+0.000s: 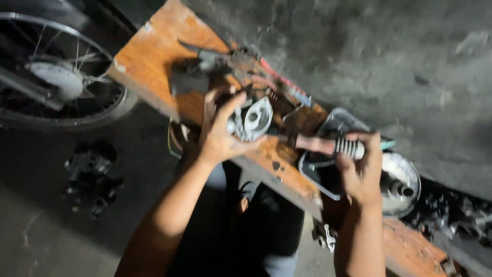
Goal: The person is disassembling and cleaning various components of a motorcycle carburetor using a toothbrush and manual inspection.
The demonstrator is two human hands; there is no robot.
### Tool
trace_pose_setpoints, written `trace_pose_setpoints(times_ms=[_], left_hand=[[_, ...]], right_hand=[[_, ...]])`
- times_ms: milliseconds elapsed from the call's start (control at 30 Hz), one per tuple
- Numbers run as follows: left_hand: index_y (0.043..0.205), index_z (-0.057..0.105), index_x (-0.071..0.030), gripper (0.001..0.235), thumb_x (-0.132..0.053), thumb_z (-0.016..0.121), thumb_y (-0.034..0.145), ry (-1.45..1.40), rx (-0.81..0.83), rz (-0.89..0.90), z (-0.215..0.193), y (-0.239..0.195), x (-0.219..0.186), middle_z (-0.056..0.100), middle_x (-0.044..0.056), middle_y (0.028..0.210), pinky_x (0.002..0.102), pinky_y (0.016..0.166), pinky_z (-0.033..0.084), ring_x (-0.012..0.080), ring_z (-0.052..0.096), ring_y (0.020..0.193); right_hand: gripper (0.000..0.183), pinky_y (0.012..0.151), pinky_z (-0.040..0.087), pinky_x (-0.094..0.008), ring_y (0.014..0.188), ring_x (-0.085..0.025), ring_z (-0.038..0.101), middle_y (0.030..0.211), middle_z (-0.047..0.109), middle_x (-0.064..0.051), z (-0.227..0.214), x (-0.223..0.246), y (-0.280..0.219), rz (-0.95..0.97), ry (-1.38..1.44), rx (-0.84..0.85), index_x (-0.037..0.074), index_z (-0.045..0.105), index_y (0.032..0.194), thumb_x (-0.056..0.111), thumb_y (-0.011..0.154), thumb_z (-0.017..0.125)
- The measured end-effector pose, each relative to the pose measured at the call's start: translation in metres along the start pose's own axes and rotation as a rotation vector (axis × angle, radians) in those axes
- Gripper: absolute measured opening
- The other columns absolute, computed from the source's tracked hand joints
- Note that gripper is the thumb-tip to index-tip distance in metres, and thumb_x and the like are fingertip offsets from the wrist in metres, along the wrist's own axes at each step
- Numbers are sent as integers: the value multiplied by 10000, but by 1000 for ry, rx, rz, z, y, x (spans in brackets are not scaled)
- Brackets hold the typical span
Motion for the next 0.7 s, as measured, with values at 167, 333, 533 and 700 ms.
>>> trace_pose_setpoints(times_ms=[167, 333, 533, 700], left_hand=[[1433, 523, -33, 969, -324, 1003, 644, -63, -4, 75, -3, 6, -9, 505, 200, 1348, 455, 1101, 484, 356, 526, 1288], [1454, 497, -43, 994, -299, 1014, 644, -96, 0, 64, -1, 3, -10, 479, 184, 1372, 484, 1115, 465, 359, 511, 1302], [1444, 507, -52, 983, -304, 1019, 643, -104, 22, 48, 1, 1, -11, 469, 184, 1390, 488, 1135, 429, 365, 489, 1331], [1464, 434, -128, 1014, -148, 998, 620, -58, 126, -38, -1, 5, -21, 414, 134, 1438, 515, 1153, 492, 359, 480, 1329]], right_hand=[[414, 613, 426, -375, 567, -250, 516, 658, 545, -125, 2, 11, 6, -76, -44, 4, 34, 689, 1065, 440, 1007, 632], [368, 703, 447, -349, 704, -217, 595, 814, 659, -113, 7, 23, 9, -108, 96, 6, 34, 646, 1122, 353, 952, 712], [299, 694, 447, -388, 649, -356, 604, 763, 648, -174, -1, 23, 14, -102, -17, 61, 38, 662, 1096, 331, 1039, 651], [133, 619, 423, -327, 600, -199, 440, 708, 570, -105, -6, 59, 24, -14, -62, 50, -64, 612, 919, 46, 990, 640]])
Point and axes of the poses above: each hand's wrist, its own y-axis towards the middle knuckle, its own z-axis out of the palm, x = y × z, the point moved 6 cm from there along y, towards the middle knuckle
